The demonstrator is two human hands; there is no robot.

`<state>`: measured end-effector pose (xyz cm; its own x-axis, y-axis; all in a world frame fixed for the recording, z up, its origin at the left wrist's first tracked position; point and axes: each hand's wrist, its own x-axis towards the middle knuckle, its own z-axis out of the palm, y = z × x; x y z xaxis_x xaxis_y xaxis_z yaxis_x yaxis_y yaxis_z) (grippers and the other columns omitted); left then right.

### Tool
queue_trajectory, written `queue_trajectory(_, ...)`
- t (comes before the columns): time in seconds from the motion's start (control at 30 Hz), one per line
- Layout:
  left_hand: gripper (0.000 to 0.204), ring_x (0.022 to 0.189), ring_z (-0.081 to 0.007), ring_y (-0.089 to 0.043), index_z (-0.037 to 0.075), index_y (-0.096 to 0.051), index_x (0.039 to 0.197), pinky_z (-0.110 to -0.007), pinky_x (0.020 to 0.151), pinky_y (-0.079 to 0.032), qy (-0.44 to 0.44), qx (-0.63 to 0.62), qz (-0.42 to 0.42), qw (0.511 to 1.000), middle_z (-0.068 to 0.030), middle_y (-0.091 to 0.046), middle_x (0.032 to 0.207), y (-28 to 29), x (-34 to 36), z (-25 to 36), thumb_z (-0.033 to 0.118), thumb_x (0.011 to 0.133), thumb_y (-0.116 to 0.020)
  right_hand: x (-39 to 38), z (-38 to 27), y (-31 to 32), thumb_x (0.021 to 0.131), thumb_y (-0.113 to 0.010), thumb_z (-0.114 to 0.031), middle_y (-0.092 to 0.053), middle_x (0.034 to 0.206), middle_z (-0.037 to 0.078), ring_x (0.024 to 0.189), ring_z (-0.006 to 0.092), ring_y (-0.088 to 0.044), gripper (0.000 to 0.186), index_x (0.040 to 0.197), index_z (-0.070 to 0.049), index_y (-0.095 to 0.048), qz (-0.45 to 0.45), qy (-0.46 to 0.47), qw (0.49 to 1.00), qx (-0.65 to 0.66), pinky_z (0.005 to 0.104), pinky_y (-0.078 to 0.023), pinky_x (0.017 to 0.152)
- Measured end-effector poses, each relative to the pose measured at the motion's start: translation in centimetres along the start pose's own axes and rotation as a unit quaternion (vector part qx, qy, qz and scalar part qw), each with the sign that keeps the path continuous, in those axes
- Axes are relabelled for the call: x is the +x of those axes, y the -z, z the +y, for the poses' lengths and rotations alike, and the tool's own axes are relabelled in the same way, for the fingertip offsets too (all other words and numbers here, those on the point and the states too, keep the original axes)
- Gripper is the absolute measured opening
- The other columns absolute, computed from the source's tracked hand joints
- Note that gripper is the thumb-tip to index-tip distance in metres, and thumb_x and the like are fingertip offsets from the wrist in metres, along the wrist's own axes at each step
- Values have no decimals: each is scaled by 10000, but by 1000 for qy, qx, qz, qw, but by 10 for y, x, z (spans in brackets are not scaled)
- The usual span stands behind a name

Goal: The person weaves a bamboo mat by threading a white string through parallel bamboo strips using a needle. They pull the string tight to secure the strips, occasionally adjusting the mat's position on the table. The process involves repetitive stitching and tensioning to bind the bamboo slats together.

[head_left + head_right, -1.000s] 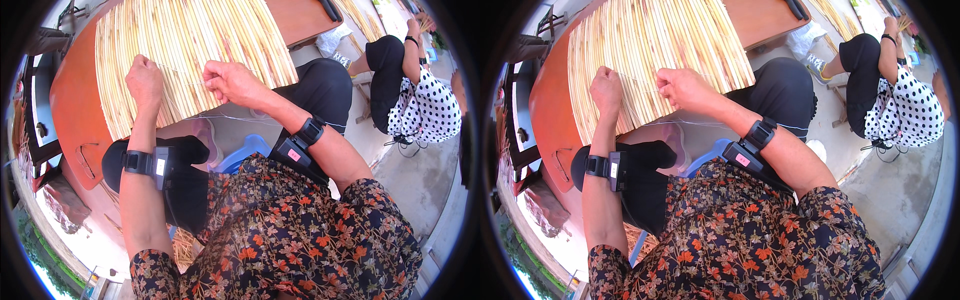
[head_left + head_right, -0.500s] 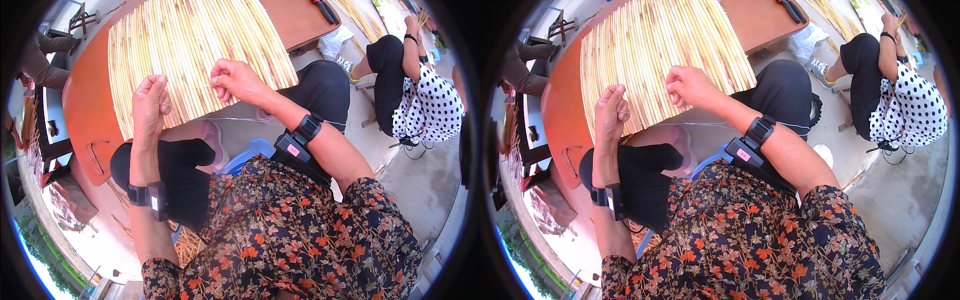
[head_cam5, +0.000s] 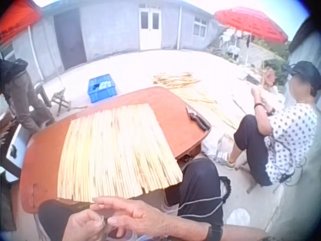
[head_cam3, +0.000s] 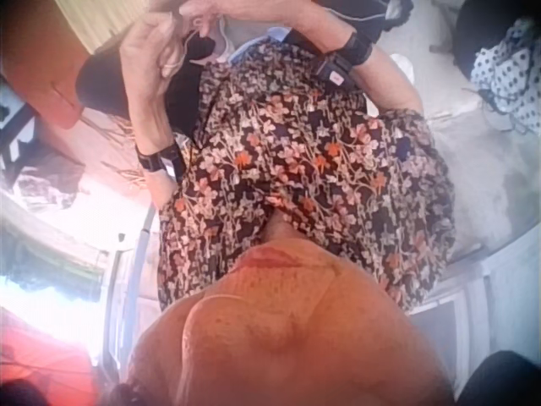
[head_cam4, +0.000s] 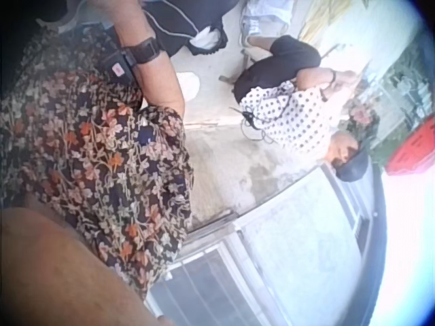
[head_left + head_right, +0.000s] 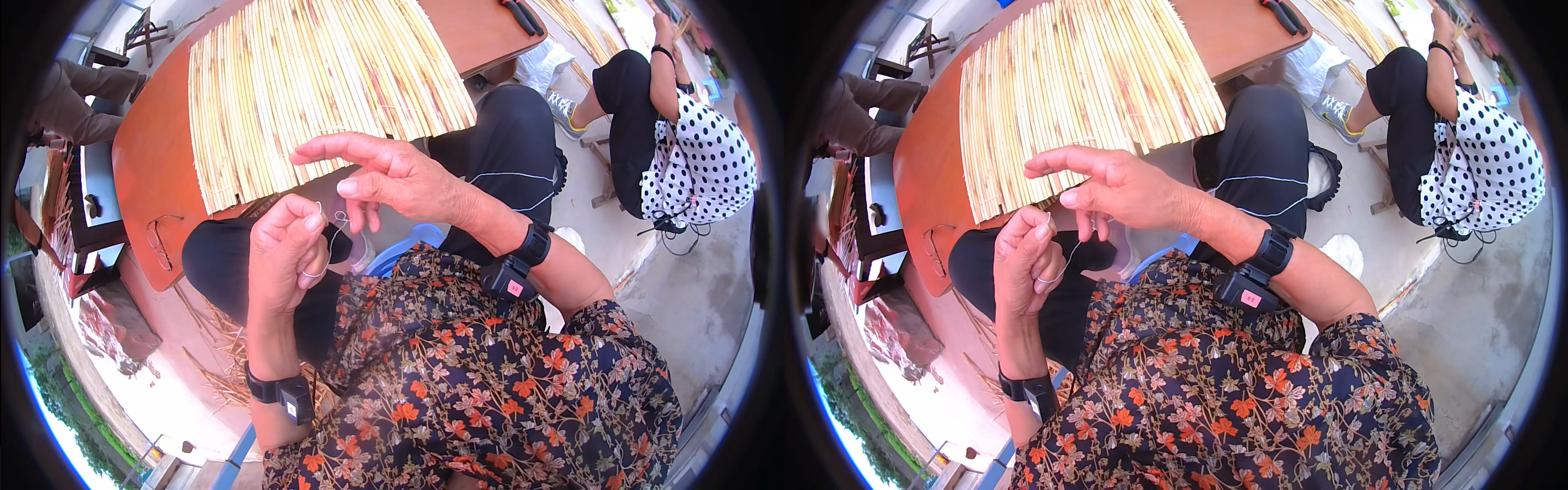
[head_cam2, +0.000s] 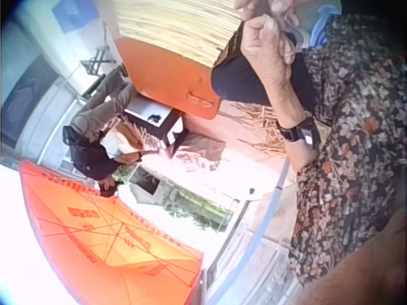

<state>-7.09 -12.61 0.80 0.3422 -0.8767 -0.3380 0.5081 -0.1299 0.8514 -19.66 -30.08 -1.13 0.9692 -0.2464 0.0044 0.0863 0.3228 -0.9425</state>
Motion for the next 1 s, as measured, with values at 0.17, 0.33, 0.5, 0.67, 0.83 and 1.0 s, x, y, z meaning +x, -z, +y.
queue_trajectory(0.17, 130, 332, -36, -301, 45, -530, 908, -194, 322, -231, -2, -1, 25, 1000, 63, -330, 492, -5, -10, 4, 138, 993, -564, -24, 17, -6, 970, -622, -146, -632, 870, 19, 731, 87, -606, 168, 976, 18, -658, -20, -13, 1000, -3, 235, -500, 691)
queue_trajectory(0.33, 132, 329, -35, -298, 45, -515, 903, -192, 327, -230, -3, -20, 24, 1000, 64, -321, 490, -4, -12, 1, 131, 996, -551, -41, 18, 2, 944, -627, -119, -620, 836, -1, 662, 71, -561, 132, 1005, -4, -653, 45, -45, 997, 41, 238, -491, 618)
queue_trajectory(0.5, 133, 335, -32, -299, 28, -535, 897, -195, 328, -240, 23, 31, 9, 999, 64, -328, 495, -13, -12, 0, 122, 982, -574, -36, 6, -18, 911, -622, -73, -617, 850, 16, 693, 125, -589, 166, 1063, -11, -645, 69, 18, 997, -36, 274, -507, 643)
queue_trajectory(0.67, 120, 339, -34, -300, 27, -548, 895, -194, 332, -232, 37, 51, 31, 998, 55, -362, 501, -14, -13, -2, 110, 975, -582, -35, 19, -15, 875, -646, -92, -630, 845, 87, 812, 208, -632, 142, 984, -2, -669, 54, 113, 964, -234, 321, -499, 711)
queue_trajectory(0.83, 108, 349, -34, -309, 41, -555, 899, -193, 339, -228, 36, 14, 70, 997, 56, -366, 502, -6, -11, -5, 113, 970, -596, -44, 21, 3, 891, -649, -104, -615, 820, 90, 751, 208, -601, 118, 922, 10, -661, 31, 55, 954, -292, 314, -472, 675)
queue_trajectory(1.0, 116, 383, -16, -335, 31, -589, 917, -195, 354, -242, 32, 183, 66, 980, 65, -421, 527, 0, 3, -12, 132, 967, -615, -26, 36, 22, 903, -617, -75, -612, 828, 95, 750, 188, -611, 110, 955, 17, -649, 134, 80, 894, -419, 311, -482, 668)
